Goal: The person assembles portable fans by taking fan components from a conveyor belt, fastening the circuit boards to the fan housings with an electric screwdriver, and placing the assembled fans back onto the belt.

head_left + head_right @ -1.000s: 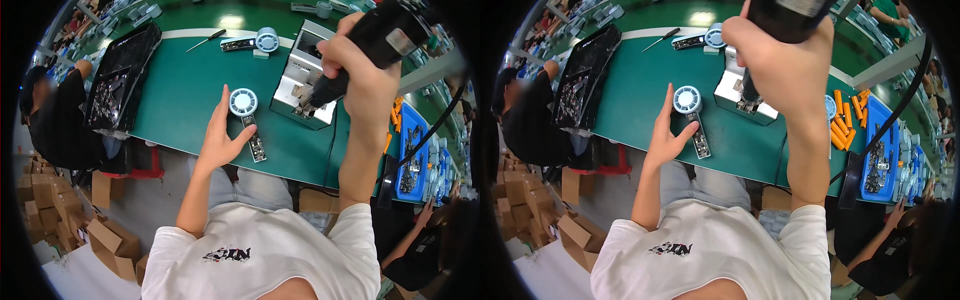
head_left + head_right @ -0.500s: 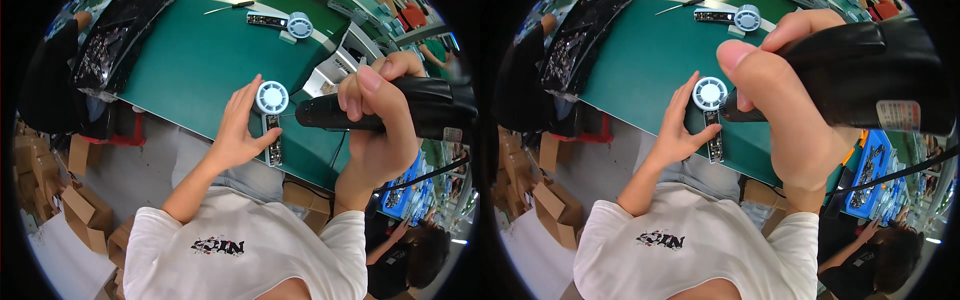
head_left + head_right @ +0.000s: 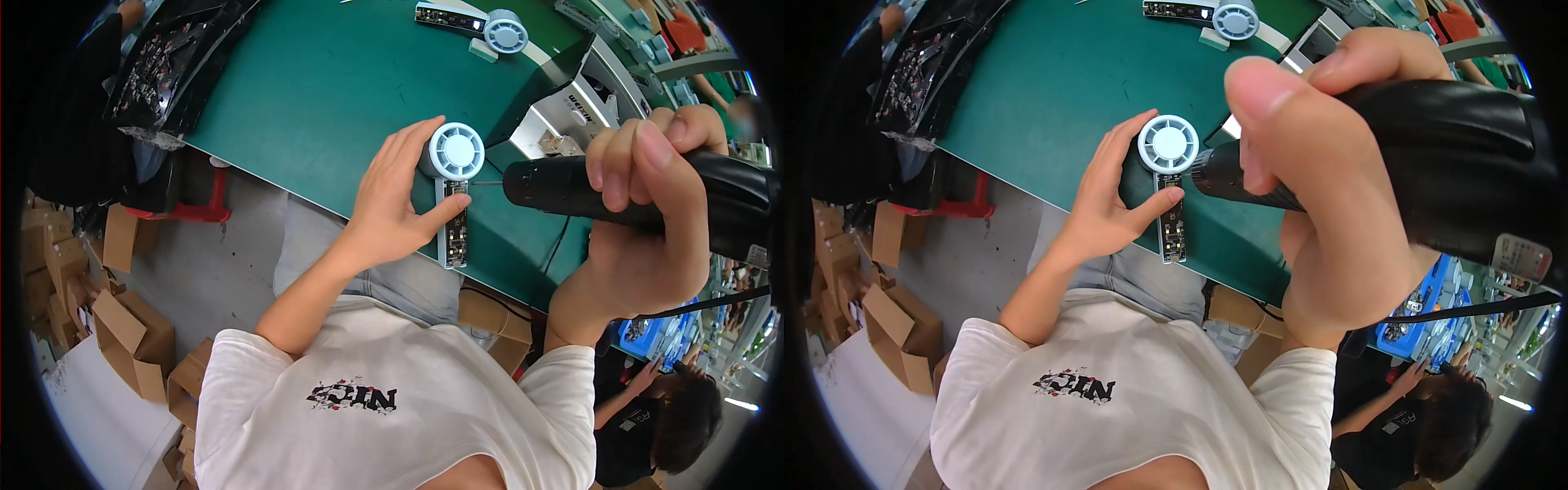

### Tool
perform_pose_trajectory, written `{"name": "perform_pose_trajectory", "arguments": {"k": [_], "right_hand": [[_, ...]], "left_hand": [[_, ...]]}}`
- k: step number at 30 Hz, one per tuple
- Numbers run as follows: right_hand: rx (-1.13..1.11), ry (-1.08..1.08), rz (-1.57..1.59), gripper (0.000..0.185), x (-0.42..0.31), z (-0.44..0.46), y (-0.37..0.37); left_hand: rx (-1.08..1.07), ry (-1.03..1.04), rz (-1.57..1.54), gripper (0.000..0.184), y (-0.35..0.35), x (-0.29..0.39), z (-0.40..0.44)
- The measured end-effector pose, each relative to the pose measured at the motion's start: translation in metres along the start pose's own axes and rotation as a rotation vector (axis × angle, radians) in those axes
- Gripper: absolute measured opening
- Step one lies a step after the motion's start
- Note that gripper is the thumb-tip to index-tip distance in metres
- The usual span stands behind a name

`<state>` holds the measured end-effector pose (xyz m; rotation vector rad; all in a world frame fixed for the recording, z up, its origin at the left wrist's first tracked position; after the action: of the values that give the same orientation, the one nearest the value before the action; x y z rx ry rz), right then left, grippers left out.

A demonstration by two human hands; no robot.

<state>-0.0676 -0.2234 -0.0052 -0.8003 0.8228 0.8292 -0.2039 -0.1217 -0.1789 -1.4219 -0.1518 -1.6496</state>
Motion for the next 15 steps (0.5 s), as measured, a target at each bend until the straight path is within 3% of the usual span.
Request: {"name": "perform_pose_trajectory", "arguments": {"k": [4, 8, 11, 15], "right_hand": [[0.222, -0.084, 0.202, 0.019, 0.008, -0.005, 0.01], [0.165, -0.097, 0.425, 0.017, 0.022, 0.002, 0.003], [0.123, -0.143, 0.377, 0.018, 0.023, 0.002, 0.006], [0.005, -0.442, 0.003, 0.024, 0.022, -0.003, 0.014]], "left_hand": [[-0.021, -0.084, -0.075, 0.077, 0.004, -0.004, 0.0], [-0.048, -0.125, -0.086, 0.078, 0.005, -0.004, 0.0], [0.006, -0.058, -0.086, 0.078, 0.007, -0.006, -0.003], [-0.016, -0.055, -0.081, 0.078, 0.006, -0.007, -0.001]]}}
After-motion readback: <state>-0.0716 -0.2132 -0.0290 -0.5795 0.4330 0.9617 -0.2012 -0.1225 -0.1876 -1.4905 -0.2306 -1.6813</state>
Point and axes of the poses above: each hand's wrist, its own z-axis towards the middle knuckle, its own y-axis out of the palm, x = y × z, the point moved 5 cm from there along z, towards the middle knuckle, and after that the axes turned 9 degrees about z, right-handed, at the moved point
